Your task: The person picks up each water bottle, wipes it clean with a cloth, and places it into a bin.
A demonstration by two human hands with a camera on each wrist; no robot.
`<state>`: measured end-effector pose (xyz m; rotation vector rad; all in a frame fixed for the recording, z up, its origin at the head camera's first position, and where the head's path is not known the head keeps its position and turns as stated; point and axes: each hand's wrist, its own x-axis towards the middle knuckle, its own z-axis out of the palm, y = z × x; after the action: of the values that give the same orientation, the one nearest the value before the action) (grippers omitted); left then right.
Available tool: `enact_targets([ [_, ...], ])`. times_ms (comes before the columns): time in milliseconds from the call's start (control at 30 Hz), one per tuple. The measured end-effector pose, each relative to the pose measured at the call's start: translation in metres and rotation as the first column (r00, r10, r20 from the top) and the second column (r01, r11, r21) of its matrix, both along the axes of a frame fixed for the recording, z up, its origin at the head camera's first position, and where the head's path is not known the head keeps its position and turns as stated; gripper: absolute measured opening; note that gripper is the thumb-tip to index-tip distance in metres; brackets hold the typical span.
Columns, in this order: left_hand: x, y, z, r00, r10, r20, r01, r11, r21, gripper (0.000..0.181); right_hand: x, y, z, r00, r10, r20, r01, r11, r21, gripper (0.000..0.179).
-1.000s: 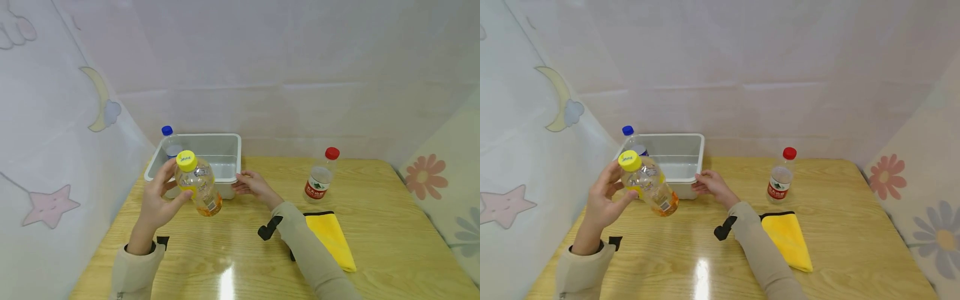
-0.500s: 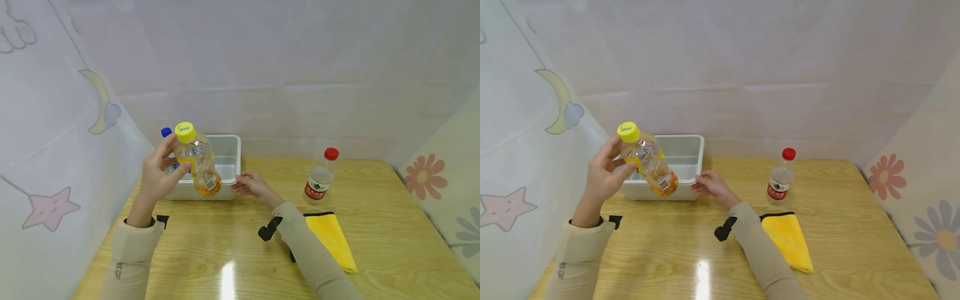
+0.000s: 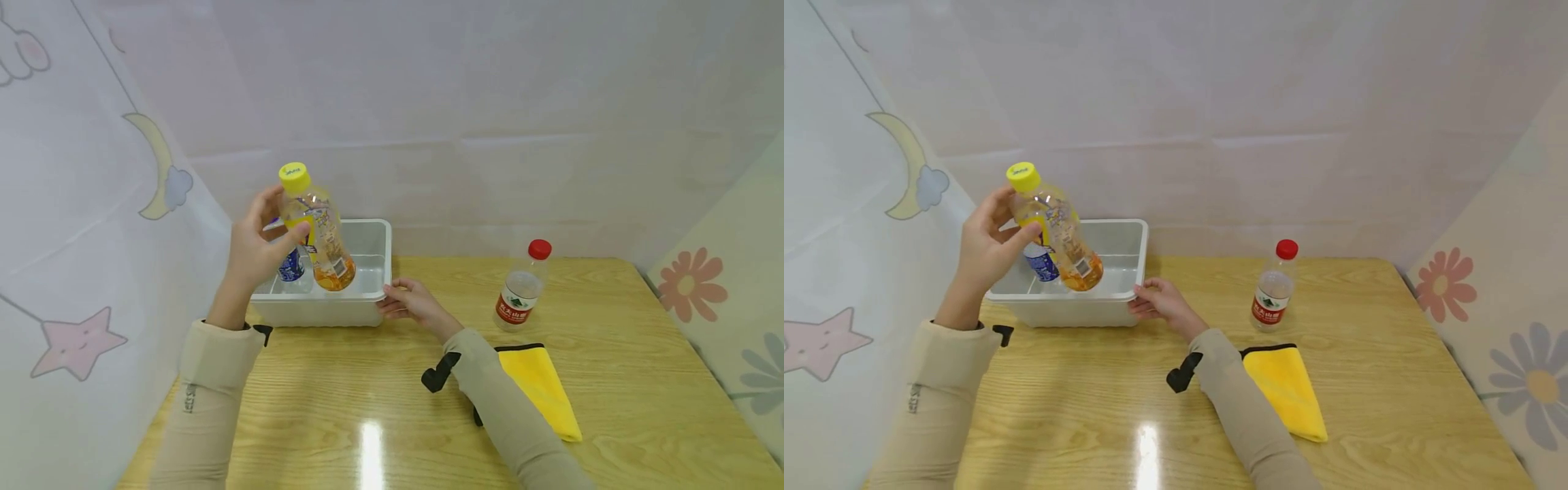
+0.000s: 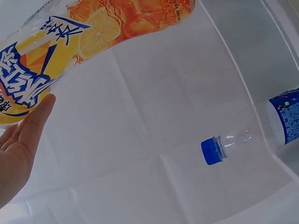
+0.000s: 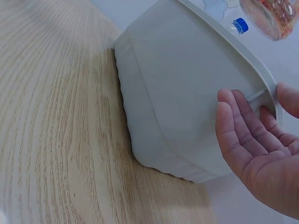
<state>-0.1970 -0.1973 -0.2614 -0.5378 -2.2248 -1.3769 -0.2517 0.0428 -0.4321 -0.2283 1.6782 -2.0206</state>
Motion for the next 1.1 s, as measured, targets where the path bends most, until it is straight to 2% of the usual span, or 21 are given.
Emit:
enact_targets([
  [200,-0.017,-0.001,0.004,0.995,0.048,0.093,-0.049,0.999,0.006,0.055,0.0,0.001,0.001,1.0,-0.002,0.002,0.002,1.0,0.011,0.007],
  [300,-0.025,-0.001,0.004,0.993,0.043,0.106,-0.044,0.999,0.006,0.056,0.0,0.001,0.0,1.0,-0.003,0.007,0.003,1.0,0.013,0.007],
  [433,-0.037,-0.001,0.004,0.991,0.045,0.123,-0.039,0.998,-0.049,0.062,-0.001,0.001,0.0,1.0,-0.003,0.002,0.003,1.0,0.019,0.007],
  [633,-0.057,-0.004,0.001,0.974,0.086,0.21,-0.051,0.985,-0.165,0.072,-0.001,0.001,0.0,1.0,-0.001,0.001,0.001,1.0,0.025,0.006],
  [833,-0.071,-0.009,-0.008,0.958,0.114,0.265,-0.065,0.98,-0.188,0.072,-0.001,0.001,0.001,1.0,0.001,0.003,-0.001,1.0,0.027,0.009],
  [1100,-0.085,-0.016,-0.032,0.921,0.155,0.358,-0.119,0.986,-0.12,0.072,0.0,0.001,0.002,1.0,-0.003,0.003,0.003,0.999,0.034,0.02],
])
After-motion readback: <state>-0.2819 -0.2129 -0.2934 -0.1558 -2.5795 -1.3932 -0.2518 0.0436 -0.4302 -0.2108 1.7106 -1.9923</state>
